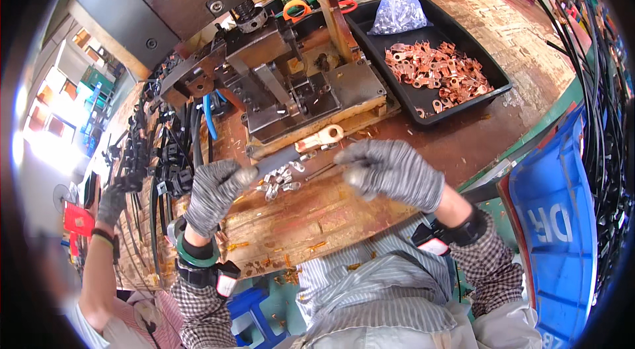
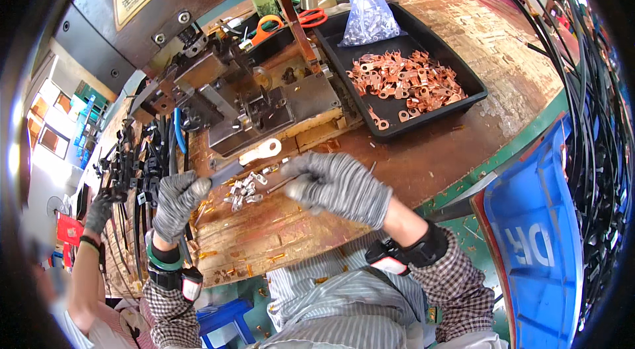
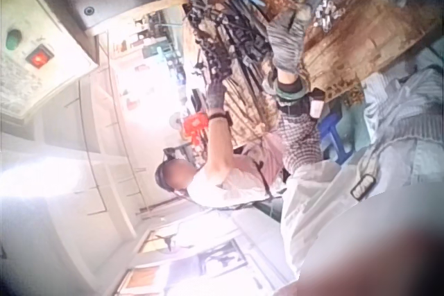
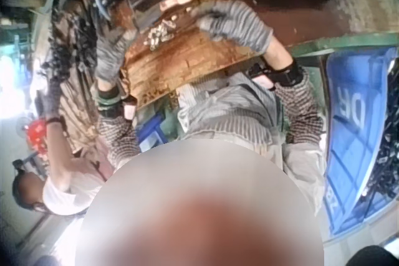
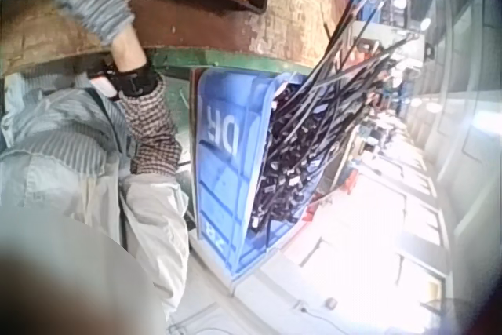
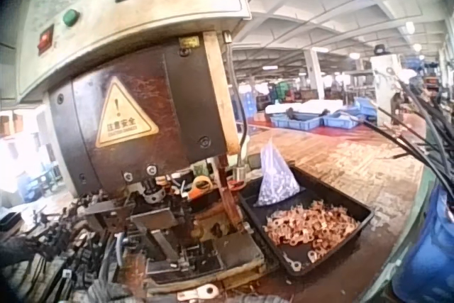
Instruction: Crimping metal terminals onto the ends of heavy electrical cables using a bench-mounted crimping press.
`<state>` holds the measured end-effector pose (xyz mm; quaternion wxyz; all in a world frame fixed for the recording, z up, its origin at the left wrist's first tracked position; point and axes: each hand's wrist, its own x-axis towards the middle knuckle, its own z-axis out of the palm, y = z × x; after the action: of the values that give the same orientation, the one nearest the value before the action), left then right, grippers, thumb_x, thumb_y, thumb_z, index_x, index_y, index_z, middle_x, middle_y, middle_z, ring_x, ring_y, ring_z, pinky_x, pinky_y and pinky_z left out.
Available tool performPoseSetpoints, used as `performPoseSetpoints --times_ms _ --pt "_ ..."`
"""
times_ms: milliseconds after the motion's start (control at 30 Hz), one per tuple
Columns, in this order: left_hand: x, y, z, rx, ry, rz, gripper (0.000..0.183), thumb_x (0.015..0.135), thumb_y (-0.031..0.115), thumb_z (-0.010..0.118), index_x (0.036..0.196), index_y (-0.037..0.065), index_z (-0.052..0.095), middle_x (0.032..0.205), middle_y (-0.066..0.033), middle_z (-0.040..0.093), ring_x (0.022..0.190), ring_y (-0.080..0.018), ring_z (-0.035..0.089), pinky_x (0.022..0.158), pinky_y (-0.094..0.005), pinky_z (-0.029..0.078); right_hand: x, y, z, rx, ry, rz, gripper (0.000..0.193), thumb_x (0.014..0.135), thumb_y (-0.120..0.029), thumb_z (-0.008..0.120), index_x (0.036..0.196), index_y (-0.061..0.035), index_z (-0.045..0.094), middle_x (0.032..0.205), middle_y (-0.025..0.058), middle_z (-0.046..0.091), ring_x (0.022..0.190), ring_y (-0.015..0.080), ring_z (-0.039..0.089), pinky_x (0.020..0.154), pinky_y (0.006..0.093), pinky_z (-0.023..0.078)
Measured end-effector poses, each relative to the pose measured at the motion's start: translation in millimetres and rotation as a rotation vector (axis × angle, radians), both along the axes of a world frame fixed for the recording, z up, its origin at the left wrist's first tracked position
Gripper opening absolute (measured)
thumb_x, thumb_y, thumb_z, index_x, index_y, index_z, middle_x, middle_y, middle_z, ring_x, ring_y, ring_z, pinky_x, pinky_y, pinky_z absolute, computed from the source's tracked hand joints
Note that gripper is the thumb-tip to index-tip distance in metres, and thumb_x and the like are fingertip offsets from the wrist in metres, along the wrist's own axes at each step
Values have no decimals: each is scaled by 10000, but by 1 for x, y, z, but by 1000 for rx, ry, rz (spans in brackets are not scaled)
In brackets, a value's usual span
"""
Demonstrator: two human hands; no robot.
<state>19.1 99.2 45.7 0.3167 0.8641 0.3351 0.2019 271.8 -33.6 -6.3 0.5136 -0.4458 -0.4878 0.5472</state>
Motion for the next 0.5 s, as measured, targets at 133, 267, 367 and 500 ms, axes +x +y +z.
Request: performPoseSetpoints --times_ms 133,267,367,500 --pt "-1 -30 -2 4 22 35 292 793 271 626 680 3 604 540 -90 468 483 -168 414 477 -308 342 -38 -8 -8 83 344 -49 349 804 -152 627 1116 -42 518 833 19 573 663 82 549 560 214 468" --pt "-6 -43 -17 95 42 11 311 771 272 647 636 0 577 508 -101 423 448 -192 378 455 -314 330 -65 -13 -2 31 357 -197 228 825 -168 603 1012 -44 567 721 -2 571 586 56 532 503 198 444" --pt "-13 -48 -28 115 9 39 347 765 288 654 595 3 555 494 -100 413 438 -193 339 444 -325 315 -76 -19 -6 98 245 -283 186 837 -166 586 979 -45 578 678 -2 563 560 52 523 488 195 431" --pt "-22 -55 -34 147 71 75 325 746 314 664 622 24 584 528 -99 470 481 -198 454 482 -322 368 -79 -24 -5 70 238 -296 152 841 -153 578 945 -44 587 650 -1 558 545 45 513 486 192 423"
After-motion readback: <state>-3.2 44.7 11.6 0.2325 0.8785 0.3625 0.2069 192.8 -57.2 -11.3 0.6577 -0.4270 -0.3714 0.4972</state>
